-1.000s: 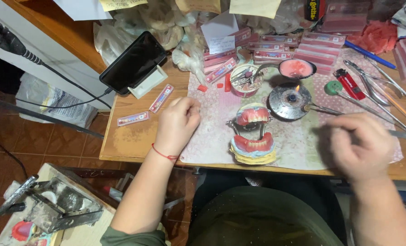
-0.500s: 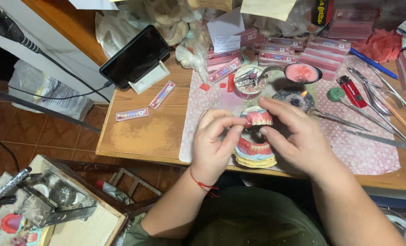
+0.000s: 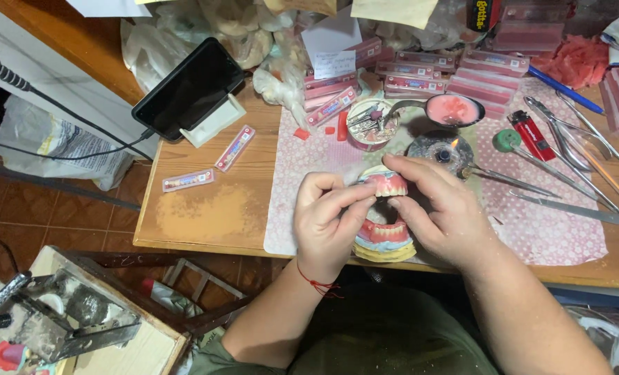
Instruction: The person works on a set of dentures, using a metal tool to apply a pink substance from a heated container. They manipulate the dentures with both hands, adjusting the alignment of the upper and lower pieces and pressing them together.
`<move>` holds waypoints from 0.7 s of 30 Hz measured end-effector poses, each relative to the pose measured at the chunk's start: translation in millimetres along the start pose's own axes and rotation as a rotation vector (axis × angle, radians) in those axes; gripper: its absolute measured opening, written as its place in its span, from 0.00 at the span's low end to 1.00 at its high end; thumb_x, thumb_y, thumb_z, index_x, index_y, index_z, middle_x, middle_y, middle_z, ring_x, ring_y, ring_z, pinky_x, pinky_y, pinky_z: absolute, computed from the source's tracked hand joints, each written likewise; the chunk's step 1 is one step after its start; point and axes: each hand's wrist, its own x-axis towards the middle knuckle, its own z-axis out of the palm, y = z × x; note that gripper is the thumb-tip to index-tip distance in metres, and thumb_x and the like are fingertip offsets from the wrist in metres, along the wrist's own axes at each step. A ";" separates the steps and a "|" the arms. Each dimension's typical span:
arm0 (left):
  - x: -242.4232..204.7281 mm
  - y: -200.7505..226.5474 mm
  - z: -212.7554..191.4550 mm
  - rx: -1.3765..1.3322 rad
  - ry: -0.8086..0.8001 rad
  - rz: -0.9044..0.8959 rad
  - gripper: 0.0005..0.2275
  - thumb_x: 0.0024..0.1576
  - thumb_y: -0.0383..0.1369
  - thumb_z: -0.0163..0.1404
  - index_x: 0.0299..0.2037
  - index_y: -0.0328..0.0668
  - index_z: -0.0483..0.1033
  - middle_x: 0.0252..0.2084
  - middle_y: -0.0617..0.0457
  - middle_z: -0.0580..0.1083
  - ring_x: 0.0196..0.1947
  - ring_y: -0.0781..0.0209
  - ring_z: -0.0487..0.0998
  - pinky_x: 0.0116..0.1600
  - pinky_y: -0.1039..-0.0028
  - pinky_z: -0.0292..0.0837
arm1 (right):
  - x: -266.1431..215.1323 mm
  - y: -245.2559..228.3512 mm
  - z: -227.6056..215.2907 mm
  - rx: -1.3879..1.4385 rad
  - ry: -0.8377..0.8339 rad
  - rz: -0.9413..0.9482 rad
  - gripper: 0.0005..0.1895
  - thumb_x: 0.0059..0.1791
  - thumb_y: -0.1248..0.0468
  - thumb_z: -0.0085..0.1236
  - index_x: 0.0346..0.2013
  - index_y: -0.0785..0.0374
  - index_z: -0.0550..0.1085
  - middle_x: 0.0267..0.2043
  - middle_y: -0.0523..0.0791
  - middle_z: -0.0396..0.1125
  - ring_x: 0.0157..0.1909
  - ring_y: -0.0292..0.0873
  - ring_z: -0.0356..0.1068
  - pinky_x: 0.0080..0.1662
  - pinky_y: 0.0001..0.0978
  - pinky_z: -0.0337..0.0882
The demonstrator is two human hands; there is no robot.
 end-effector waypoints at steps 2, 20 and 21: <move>-0.4 -0.9 -0.1 -0.005 0.006 -0.010 0.07 0.59 0.29 0.60 0.46 0.49 0.83 0.40 0.51 0.66 0.42 0.62 0.73 0.50 0.78 0.73 | -0.7 1.7 0.5 0.001 -0.002 0.000 0.23 0.55 0.63 0.51 0.64 0.68 0.68 0.62 0.54 0.68 0.64 0.52 0.69 0.66 0.41 0.65; 5.4 11.0 -12.6 0.129 0.026 0.355 0.06 0.58 0.29 0.61 0.41 0.43 0.77 0.39 0.49 0.80 0.37 0.54 0.82 0.46 0.65 0.79 | -12.3 5.9 1.4 0.041 0.046 -0.032 0.19 0.52 0.67 0.58 0.59 0.67 0.73 0.61 0.55 0.70 0.61 0.50 0.73 0.65 0.38 0.70; 5.8 12.7 -13.0 0.138 0.028 0.372 0.05 0.59 0.29 0.60 0.40 0.42 0.78 0.39 0.50 0.80 0.36 0.54 0.82 0.46 0.65 0.79 | -13.1 5.4 1.5 0.035 0.053 -0.035 0.19 0.52 0.68 0.58 0.58 0.67 0.73 0.60 0.55 0.70 0.61 0.49 0.73 0.65 0.37 0.70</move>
